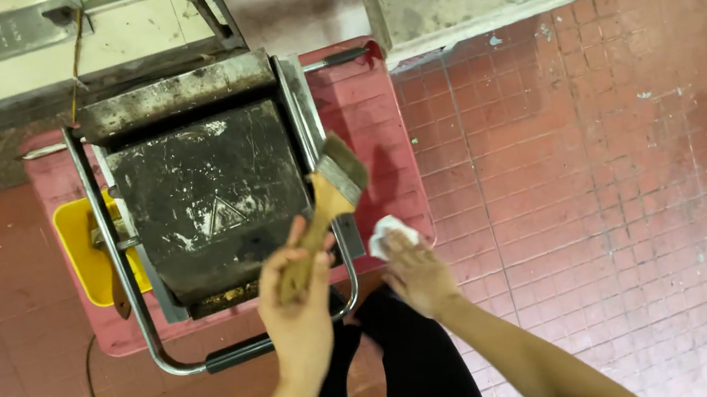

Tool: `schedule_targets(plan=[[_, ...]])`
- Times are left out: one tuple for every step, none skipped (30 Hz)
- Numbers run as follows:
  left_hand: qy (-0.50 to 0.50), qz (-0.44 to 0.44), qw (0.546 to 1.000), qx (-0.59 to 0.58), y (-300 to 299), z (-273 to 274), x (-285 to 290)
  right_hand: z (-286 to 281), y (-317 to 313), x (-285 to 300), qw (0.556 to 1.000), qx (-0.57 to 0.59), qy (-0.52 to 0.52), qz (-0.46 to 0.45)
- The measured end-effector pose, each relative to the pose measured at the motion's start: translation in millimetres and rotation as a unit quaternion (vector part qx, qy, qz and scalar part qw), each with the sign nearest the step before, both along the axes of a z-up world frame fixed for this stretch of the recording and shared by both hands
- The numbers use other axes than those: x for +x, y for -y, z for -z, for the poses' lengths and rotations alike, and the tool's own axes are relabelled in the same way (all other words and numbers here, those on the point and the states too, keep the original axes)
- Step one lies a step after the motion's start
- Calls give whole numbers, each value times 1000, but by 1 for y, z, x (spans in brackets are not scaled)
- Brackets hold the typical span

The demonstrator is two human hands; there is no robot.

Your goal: Cleaning a food preparation counter and a sandwich press using a cloth and brush.

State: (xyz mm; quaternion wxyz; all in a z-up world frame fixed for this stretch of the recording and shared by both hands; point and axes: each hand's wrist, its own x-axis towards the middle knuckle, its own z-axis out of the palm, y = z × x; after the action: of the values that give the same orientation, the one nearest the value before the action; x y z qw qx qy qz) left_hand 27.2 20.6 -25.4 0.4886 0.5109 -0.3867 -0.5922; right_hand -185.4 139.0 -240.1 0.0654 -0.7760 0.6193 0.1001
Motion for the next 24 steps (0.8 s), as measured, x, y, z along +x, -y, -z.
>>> schedule_targets(plan=[[-12,0,1000,12,-6,-5,-2,-8,11,7,996,-4,90,-7],[-23,-1,999,24,-12,-11,-5,-15,22,14,984,-8,179,-12],[-22,-3,999,28,-15,-10,-7,-16,38,8,983,-4,181,-13],[20,-6,1000,-9,-19,-10,-9,-16,54,2,982,11,187,-37],[61,-11,997,-49,-22,-10,-13,-15,71,-5,979,24,193,-63],[61,-15,997,-47,-23,-12,-12,-9,89,-8,979,26,193,-66],[111,-39,991,-61,-25,-12,-16,-1,110,-15,983,-7,162,-90],[162,-63,982,-75,-28,-13,-20,7,131,-22,984,-41,132,-115],[162,-71,982,-70,-28,-9,-24,3,152,-29,983,-36,132,-122],[210,-94,970,-82,-31,-6,-29,-1,172,-36,978,-28,126,-165],[257,-120,955,-91,-39,-2,-34,-5,187,-41,970,-18,121,-209],[259,-129,953,-85,-50,-1,-41,-11,187,-42,968,-14,122,-219],[269,-144,947,-98,-53,2,-47,-15,198,-40,972,49,81,-217],[280,-160,940,-111,-54,5,-53,-19,211,-38,970,110,39,-212],[281,-167,939,-106,-63,19,-55,-23,223,-38,968,113,39,-220],[298,-148,933,-134,-70,33,-59,-27,235,-37,970,126,26,-208],[315,-128,926,-165,-75,49,-60,-30,252,-34,971,136,14,-196],[318,-134,925,-162,-80,62,-62,-15,264,-40,970,136,15,-203],[354,-85,919,-150,-88,71,-61,-1,274,-41,980,76,32,-183],[388,-36,911,-137,-95,80,-60,13,284,-41,986,17,51,-160],[392,-43,910,-129,-93,82,-57,0,296,-38,984,21,54,-169],[444,-18,879,-173,-92,84,-54,-13,308,-34,990,78,56,-102],[490,11,843,-222,-86,89,-50,-27,322,-35,990,129,53,-27],[490,9,843,-222,-80,91,-47,-9,320,-40,990,128,53,-29]])
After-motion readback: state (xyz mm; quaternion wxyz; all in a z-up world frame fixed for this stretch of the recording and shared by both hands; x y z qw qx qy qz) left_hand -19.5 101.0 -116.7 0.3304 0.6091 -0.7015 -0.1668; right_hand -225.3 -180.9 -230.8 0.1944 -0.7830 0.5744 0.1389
